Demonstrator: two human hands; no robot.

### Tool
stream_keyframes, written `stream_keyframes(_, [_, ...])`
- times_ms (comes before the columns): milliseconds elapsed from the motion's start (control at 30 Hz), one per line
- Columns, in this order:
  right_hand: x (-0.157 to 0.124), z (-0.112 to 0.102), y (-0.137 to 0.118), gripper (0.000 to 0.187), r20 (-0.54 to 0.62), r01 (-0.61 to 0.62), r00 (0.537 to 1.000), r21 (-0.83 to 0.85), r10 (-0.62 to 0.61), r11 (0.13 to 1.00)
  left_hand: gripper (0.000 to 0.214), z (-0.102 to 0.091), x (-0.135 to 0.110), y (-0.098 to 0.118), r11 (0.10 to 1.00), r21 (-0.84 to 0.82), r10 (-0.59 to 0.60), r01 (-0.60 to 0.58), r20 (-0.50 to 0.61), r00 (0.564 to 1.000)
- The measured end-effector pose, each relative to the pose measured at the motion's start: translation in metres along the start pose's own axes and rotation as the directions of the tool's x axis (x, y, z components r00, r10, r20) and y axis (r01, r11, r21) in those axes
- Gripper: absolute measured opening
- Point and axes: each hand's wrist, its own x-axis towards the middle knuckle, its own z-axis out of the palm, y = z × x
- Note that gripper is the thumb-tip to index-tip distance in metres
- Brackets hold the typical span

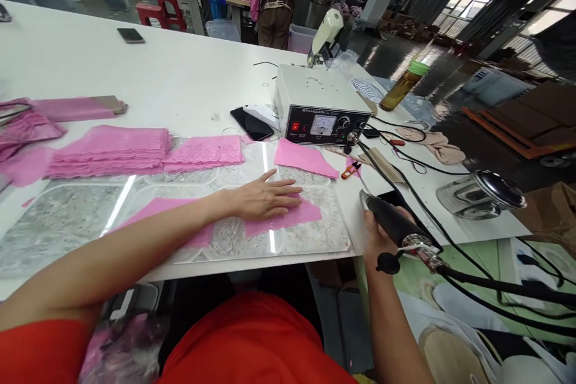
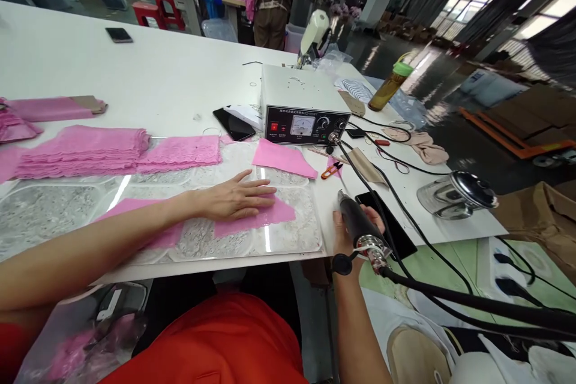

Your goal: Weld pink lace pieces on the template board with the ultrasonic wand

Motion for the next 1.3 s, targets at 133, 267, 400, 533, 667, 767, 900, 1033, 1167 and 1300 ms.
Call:
stream_keyframes(133, [0.013,0.009,-0.003,0.045,-0.254,0.102,0.965,0.107,-0.072,0.989,0.043,-0.004,0.001,0.000,1.000,-0.009,-0.008,0.008,-0.009,1.000])
stream_keyframes(267, [0.044,0.010,0.002,0.030,-0.406,0.199,0.913,0.329,-0.052,0.923,0.045,-0.006,0.001,0.002,1.000,-0.024,-0.011,0.011,0.023,1.000])
stream_keyframes(400, [0.077,0.007,-0.012,0.012,-0.486,0.238,0.874,0.442,0.008,0.865,0.043,-0.005,0.003,0.004,0.999,-0.035,0.004,-0.004,0.011,1.000])
stream_keyframes(533, [0.079,0.007,-0.045,0.018,-0.356,0.116,0.927,0.577,0.121,0.808,0.042,0.001,0.007,0.006,0.998,-0.059,0.034,-0.035,-0.030,0.999])
stream_keyframes(667, [0.065,0.014,-0.068,0.036,-0.015,-0.017,0.999,0.654,0.035,0.756,0.042,0.008,0.012,0.008,0.997,-0.047,0.060,-0.062,-0.047,0.997])
stream_keyframes(767, [0.057,0.022,-0.071,0.033,0.194,-0.128,0.981,0.618,0.007,0.776,0.041,0.011,0.014,0.012,0.995,-0.044,0.083,-0.086,-0.064,0.995])
stream_keyframes(900, [0.047,0.032,-0.070,0.030,0.316,-0.191,0.949,0.576,-0.001,0.795,0.041,0.013,0.014,0.015,0.995,-0.045,0.082,-0.085,-0.070,0.994])
stream_keyframes(1033, [0.039,0.038,-0.071,0.030,0.310,-0.215,0.950,0.548,0.042,0.808,0.041,0.015,0.014,0.016,0.997,-0.036,0.061,-0.063,-0.053,0.997])
stream_keyframes(1167, [0.036,0.040,-0.072,0.027,0.269,-0.232,0.959,0.559,0.091,0.796,0.042,0.016,0.014,0.016,0.998,-0.035,0.048,-0.050,-0.042,0.998])
stream_keyframes(1300, [0.037,0.040,-0.071,0.026,0.277,-0.261,0.954,0.566,0.117,0.782,0.042,0.018,0.014,0.015,0.998,-0.039,0.055,-0.056,-0.048,0.997])
